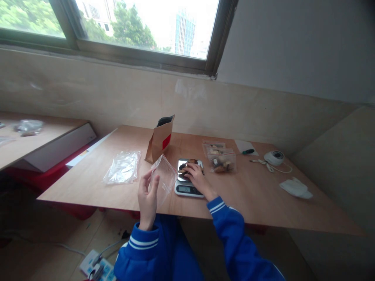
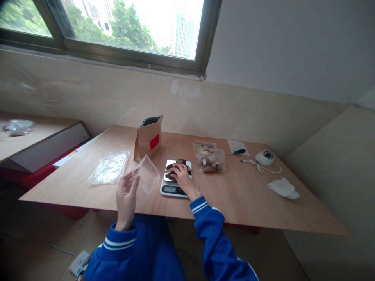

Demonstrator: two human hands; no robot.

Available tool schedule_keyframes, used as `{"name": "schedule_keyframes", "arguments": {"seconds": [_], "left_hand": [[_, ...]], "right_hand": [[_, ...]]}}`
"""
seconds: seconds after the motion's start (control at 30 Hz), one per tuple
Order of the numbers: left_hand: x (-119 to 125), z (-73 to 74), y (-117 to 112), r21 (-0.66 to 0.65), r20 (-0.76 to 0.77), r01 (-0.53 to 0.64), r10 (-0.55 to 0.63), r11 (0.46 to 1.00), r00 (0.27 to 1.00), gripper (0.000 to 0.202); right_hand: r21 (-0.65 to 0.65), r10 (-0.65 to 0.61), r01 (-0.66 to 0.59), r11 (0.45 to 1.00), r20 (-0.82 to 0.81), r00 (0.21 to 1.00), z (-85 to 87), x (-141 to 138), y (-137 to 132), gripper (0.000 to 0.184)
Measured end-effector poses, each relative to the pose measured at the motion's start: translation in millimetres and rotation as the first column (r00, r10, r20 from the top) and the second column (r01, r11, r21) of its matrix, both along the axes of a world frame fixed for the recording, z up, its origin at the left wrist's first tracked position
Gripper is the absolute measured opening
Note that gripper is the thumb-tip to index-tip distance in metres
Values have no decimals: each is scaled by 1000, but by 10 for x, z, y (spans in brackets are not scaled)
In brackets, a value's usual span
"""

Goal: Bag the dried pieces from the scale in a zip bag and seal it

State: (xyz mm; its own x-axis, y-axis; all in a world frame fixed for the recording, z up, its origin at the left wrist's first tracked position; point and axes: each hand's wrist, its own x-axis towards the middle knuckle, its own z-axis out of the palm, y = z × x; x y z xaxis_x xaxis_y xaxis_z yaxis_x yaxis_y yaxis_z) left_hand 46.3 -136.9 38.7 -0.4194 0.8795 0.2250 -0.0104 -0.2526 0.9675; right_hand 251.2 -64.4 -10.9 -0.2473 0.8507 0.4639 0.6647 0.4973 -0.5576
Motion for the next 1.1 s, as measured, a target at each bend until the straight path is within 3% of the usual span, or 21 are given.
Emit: {"name": "schedule_keyframes", "arguments": {"seconds": [0.3, 0.5, 0.67, 0.83, 0.9, 0.97, 1.1], "left_hand": [[77, -40, 34, -15, 48, 52, -51, 999, 998, 38], [109, -65, 64, -6, 50, 73, -73, 997, 996, 37], [158, -70, 112, -10, 74, 100, -99, 995, 992, 39], [232, -89, 182, -9, 91, 128, -126, 992, 988, 39], [256, -90, 198, 10, 74, 140, -140, 990, 987, 37], [276, -80, 201, 30, 59, 145, -147, 989, 987, 37], [303, -49, 173, 69, 73, 117, -122, 991, 990, 35]], "right_hand": [[29, -42, 50, 998, -226, 973, 110, -25, 18, 27], [-75, -167, 149, 986, -409, 897, 146, 2, 64, 30], [-164, -213, 141, 976, -611, 762, 260, 23, 128, 43], [-185, -150, -14, 983, -839, 524, 566, -163, 64, 45], [-169, -101, -97, 981, -868, 487, 706, -269, -8, 42], [-200, -70, -195, 960, -848, 526, 816, -361, -88, 40], [-310, -22, -237, 921, -647, 762, 929, -462, -245, 41]]}}
